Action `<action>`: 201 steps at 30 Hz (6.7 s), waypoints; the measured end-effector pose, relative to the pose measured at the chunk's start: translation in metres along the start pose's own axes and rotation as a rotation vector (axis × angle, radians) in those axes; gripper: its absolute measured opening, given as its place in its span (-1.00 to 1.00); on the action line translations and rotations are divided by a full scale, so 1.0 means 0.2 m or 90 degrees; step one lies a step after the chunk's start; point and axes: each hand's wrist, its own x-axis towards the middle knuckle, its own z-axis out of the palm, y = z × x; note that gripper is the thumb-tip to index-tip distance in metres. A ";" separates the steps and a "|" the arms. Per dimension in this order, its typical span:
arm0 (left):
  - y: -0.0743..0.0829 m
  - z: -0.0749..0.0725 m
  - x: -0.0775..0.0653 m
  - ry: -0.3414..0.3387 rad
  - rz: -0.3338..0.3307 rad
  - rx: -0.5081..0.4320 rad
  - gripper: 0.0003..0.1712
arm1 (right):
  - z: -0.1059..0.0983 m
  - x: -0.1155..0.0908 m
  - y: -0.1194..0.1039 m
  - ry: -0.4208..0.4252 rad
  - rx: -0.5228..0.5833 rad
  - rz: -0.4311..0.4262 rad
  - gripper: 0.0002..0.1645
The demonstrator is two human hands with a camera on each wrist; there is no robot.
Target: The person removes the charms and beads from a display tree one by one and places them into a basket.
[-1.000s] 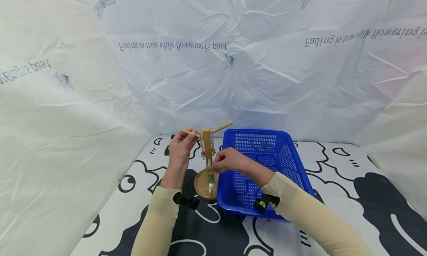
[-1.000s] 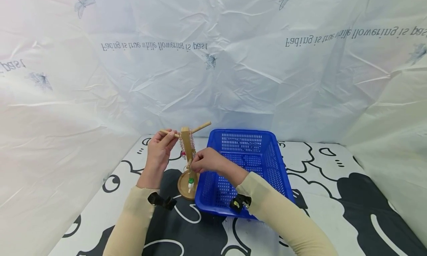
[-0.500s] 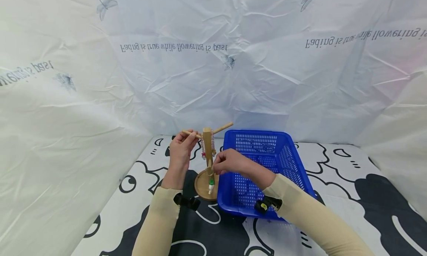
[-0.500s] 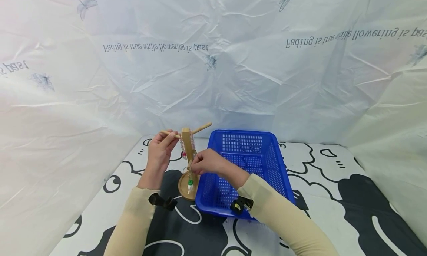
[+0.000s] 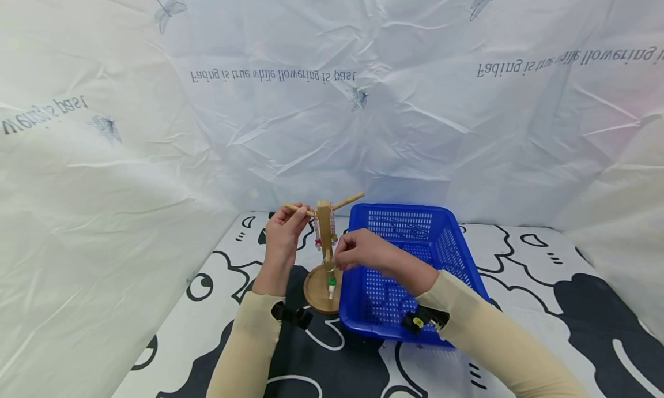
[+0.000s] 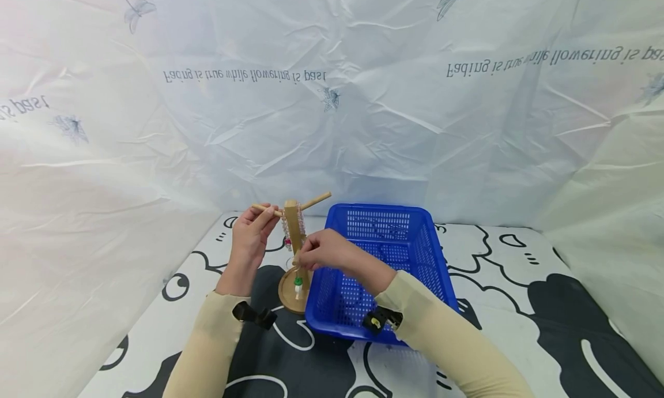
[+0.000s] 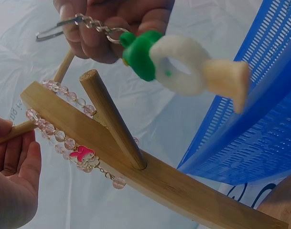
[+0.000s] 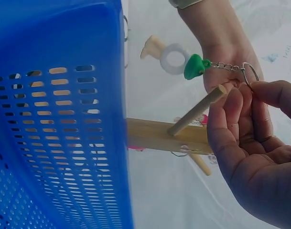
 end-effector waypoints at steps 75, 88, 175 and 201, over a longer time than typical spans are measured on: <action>-0.01 -0.01 0.00 -0.014 0.018 0.008 -0.90 | -0.28 0.08 0.54 -0.090 -0.052 0.064 -0.82; -0.02 -0.02 0.00 -0.023 0.020 0.008 -0.84 | -0.30 0.10 0.58 -0.080 -0.034 0.076 -0.85; -0.01 -0.02 0.01 -0.044 0.015 -0.003 -0.89 | -0.47 0.24 0.88 0.097 -0.026 0.308 -0.76; -0.01 -0.02 0.00 -0.047 0.018 0.002 -0.87 | -0.43 0.31 0.95 0.147 -0.081 0.328 -0.74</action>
